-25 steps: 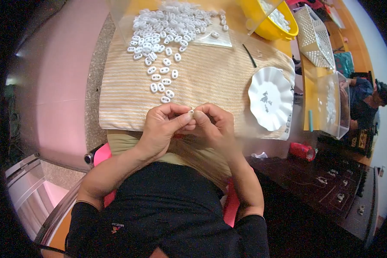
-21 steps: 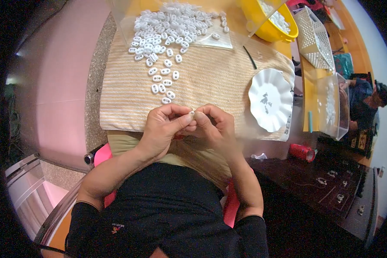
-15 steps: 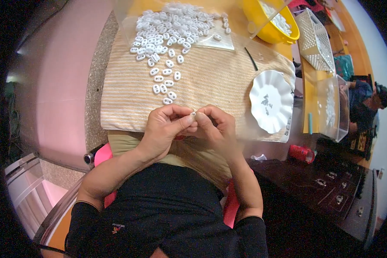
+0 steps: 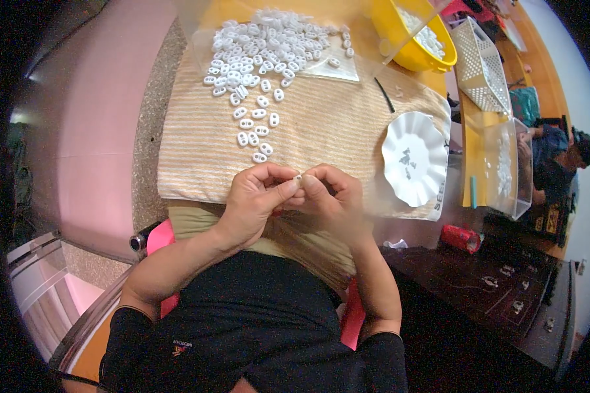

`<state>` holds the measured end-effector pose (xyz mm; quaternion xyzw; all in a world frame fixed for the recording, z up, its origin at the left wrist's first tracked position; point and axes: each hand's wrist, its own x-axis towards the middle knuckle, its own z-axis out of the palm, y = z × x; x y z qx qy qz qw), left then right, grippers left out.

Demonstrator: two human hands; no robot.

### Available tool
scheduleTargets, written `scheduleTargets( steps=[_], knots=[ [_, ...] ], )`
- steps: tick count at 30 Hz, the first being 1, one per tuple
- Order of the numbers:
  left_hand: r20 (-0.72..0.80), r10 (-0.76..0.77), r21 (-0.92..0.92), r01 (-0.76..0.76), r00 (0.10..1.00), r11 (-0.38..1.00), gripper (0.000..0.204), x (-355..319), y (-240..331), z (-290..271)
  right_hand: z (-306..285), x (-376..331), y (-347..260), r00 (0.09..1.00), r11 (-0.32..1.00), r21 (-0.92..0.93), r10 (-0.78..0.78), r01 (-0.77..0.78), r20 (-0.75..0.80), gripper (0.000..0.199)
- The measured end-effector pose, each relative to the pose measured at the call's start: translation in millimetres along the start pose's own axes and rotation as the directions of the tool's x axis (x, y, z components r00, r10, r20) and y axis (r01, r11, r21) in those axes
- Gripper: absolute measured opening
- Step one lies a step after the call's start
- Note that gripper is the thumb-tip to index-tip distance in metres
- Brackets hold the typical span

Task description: Inspecting and sorting small white plastic components at a workshop workbench.

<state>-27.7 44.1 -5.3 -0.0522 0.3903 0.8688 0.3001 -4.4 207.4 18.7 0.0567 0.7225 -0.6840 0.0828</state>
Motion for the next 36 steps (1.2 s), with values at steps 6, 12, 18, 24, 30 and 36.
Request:
scheduleTargets(
  steps=[6, 12, 18, 24, 30, 36],
  knots=[
    [0.016, -0.009, -0.052, 0.010, 1.000, 0.999, 0.014, -2, 3, 2, -5, 1, -8, 0.999, 0.999, 0.028, 0.031, -0.032, 0.042, 0.018],
    [-0.017, -0.004, -0.077, 0.003, 1.000, 0.997, 0.011, -10, 13, 10, -17, 7, -16, 0.998, 0.998, -0.017, 0.054, -0.055, -0.030, 0.018],
    [-0.003, 0.056, -0.098, -0.056, 0.998, 0.994, 0.013, -20, 17, 18, -13, 33, -23, 1.000, 0.963, -0.269, 0.010, -0.011, -0.005, 0.017],
    [0.037, 0.103, -0.082, -0.100, 0.994, 0.992, 0.014, -24, 19, 18, 9, 70, -23, 0.954, 0.800, -0.522, -0.223, 0.296, 0.199, 0.017],
    [0.043, 0.132, -0.092, -0.128, 0.990, 0.988, 0.014, -23, 22, 17, 32, 95, -22, 0.905, 0.483, -0.772, -0.310, 0.414, 0.292, 0.019],
    [0.022, 0.121, -0.091, -0.118, 0.992, 0.989, 0.014, -21, 25, 16, 35, 97, -26, 0.923, 0.394, -0.838, -0.235, 0.377, 0.305, 0.016]
  ],
)
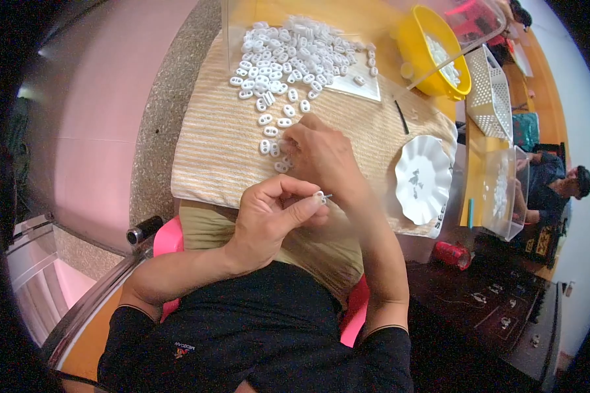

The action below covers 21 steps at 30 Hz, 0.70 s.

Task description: Inspecting and sorting small white plastic components at a workshop workbench.

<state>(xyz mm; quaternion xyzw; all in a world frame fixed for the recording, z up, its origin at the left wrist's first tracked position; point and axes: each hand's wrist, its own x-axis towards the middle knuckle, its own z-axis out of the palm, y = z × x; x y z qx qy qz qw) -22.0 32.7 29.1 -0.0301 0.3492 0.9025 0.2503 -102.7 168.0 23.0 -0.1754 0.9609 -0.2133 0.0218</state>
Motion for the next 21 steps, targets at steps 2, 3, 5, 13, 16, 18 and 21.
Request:
scheduleTargets(
  steps=[2, 3, 5, 13, 16, 18, 21],
  knots=[
    [-0.005, -0.013, -0.010, 0.013, 1.000, 1.000, 0.014, 1, 1, -1, 3, -4, 3, 0.999, 0.998, 0.064, 0.003, 0.000, -0.038, 0.015],
    [-0.011, -0.026, -0.018, 0.026, 1.000, 1.000, 0.014, 2, 1, -1, 4, -7, 5, 0.997, 0.992, 0.129, 0.007, 0.003, -0.076, 0.015],
    [-0.023, -0.022, -0.017, 0.022, 0.999, 1.000, 0.015, 4, -1, -4, -1, -15, 9, 0.994, 0.956, 0.282, 0.096, -0.077, -0.055, 0.015],
    [-0.108, -0.071, -0.039, 0.068, 0.992, 0.997, 0.013, 13, 0, -10, -14, -53, 30, 0.958, 0.634, 0.739, 0.283, -0.230, 0.055, 0.022],
    [-0.119, -0.078, -0.051, 0.072, 0.990, 0.996, 0.011, 16, -1, -13, -15, -65, 36, 0.958, 0.536, 0.812, 0.270, -0.230, 0.094, 0.024],
    [-0.137, -0.093, -0.068, 0.084, 0.986, 0.994, 0.011, 18, -3, -16, -15, -69, 33, 0.956, 0.490, 0.838, 0.269, -0.240, 0.117, 0.025],
    [-0.142, -0.107, -0.063, 0.099, 0.984, 0.993, 0.012, 19, -5, -14, -15, -76, 33, 0.954, 0.389, 0.889, 0.262, -0.240, 0.144, 0.026]
  ],
)
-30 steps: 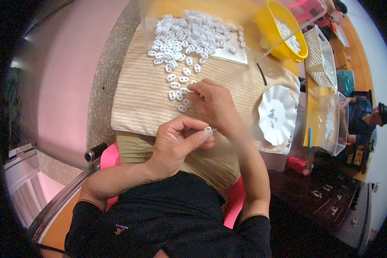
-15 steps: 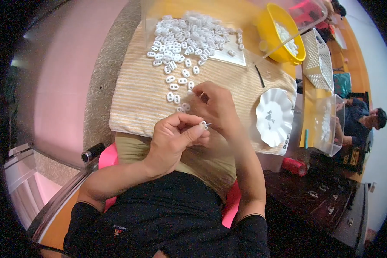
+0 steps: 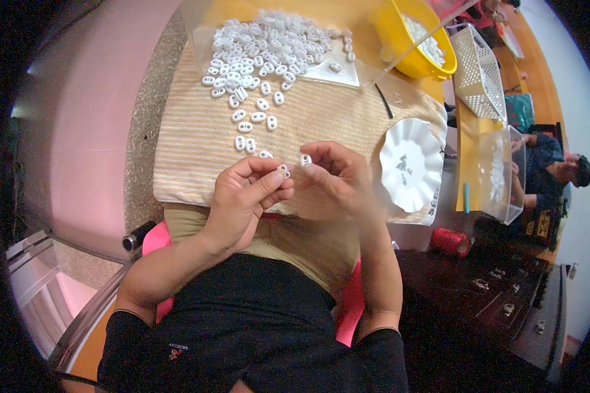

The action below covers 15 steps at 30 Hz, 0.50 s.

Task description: Inspecting and sorting small white plastic components at a workshop workbench.

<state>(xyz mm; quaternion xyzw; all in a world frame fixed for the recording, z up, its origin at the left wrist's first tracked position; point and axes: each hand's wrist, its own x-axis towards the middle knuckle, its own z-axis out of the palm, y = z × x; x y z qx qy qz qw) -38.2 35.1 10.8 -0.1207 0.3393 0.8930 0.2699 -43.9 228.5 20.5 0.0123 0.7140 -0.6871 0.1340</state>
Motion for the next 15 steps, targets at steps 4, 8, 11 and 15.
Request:
scheduleTargets(
  steps=[4, 8, 11, 15],
  knots=[
    [0.001, -0.016, 0.009, 0.016, 1.000, 1.000, 0.012, 1.1, 1.2, -0.8, 3.9, -2.3, 1.6, 1.000, 0.994, 0.104, 0.011, -0.014, 0.029, 0.031],
    [-0.017, -0.018, 0.009, 0.018, 1.000, 1.000, 0.013, 2.3, -0.5, -2.1, 4.5, -2.7, 5.9, 1.000, 0.998, 0.064, 0.004, -0.005, 0.028, 0.031],
    [-0.026, -0.019, 0.021, 0.020, 0.999, 1.000, 0.014, 3.1, -0.7, -2.0, 5.6, -2.7, 7.1, 1.000, 0.997, 0.083, 0.009, -0.011, 0.025, 0.031],
    [-0.024, -0.030, 0.023, 0.031, 0.999, 0.999, 0.014, 3.9, 0.2, -2.4, 6.9, -3.3, 6.6, 1.000, 0.996, 0.092, 0.008, -0.009, 0.010, 0.030]
  ],
)
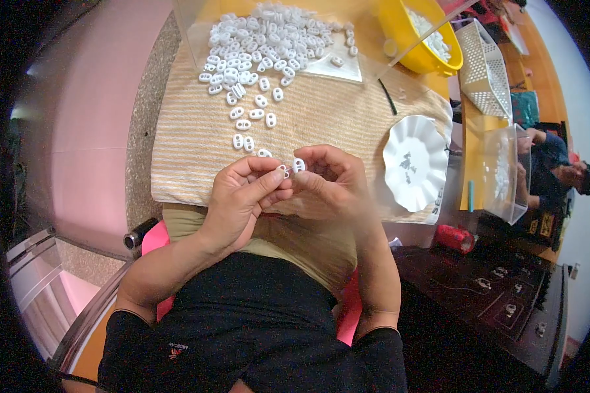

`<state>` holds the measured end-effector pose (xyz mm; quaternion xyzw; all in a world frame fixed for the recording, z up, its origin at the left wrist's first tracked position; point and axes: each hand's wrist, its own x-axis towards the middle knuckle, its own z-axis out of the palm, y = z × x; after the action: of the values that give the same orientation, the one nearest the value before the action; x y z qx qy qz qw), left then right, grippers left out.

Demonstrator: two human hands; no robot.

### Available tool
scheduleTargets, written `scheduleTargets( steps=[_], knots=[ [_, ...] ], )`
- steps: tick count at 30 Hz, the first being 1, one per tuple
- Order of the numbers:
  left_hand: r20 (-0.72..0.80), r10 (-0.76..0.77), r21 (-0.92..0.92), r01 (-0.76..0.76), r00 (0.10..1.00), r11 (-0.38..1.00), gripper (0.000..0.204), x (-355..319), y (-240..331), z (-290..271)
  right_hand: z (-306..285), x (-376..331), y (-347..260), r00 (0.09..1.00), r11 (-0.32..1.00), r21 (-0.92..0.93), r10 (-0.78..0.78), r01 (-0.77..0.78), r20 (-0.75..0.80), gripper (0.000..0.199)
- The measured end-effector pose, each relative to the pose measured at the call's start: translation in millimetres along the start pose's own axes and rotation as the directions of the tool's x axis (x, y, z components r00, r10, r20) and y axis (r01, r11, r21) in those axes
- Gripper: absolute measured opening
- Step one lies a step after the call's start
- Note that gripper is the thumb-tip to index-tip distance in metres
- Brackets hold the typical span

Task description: Inspecting and sorting small white plastic components at a workshop workbench.

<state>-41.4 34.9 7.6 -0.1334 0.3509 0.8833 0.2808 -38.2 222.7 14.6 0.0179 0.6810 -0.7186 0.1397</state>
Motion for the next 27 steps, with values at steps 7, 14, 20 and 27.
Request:
scheduleTargets(
  steps=[7, 14, 20, 27],
  knots=[
    [0.012, -0.026, 0.036, 0.025, 1.000, 0.999, 0.014, 0.6, 0.8, -2.2, 3.0, -1.2, -5.0, 0.999, 0.999, 0.044, 0.030, -0.030, -0.017, 0.030],
    [0.020, -0.033, 0.046, 0.032, 0.999, 0.998, 0.014, 1.6, -0.5, -3.0, -0.9, -1.1, 2.2, 1.000, 0.999, 0.024, 0.027, -0.027, -0.003, 0.031],
    [0.027, -0.036, 0.042, 0.035, 0.999, 0.999, 0.015, 1.6, -1.1, -3.3, 1.5, -1.9, 0.1, 0.999, 0.998, 0.026, 0.049, -0.049, 0.003, 0.032],
    [0.026, -0.052, 0.033, 0.051, 0.998, 0.998, 0.016, 1.5, -0.9, -3.1, 1.8, -1.7, 0.0, 0.999, 1.000, -0.005, 0.018, -0.018, 0.028, 0.031]
  ],
)
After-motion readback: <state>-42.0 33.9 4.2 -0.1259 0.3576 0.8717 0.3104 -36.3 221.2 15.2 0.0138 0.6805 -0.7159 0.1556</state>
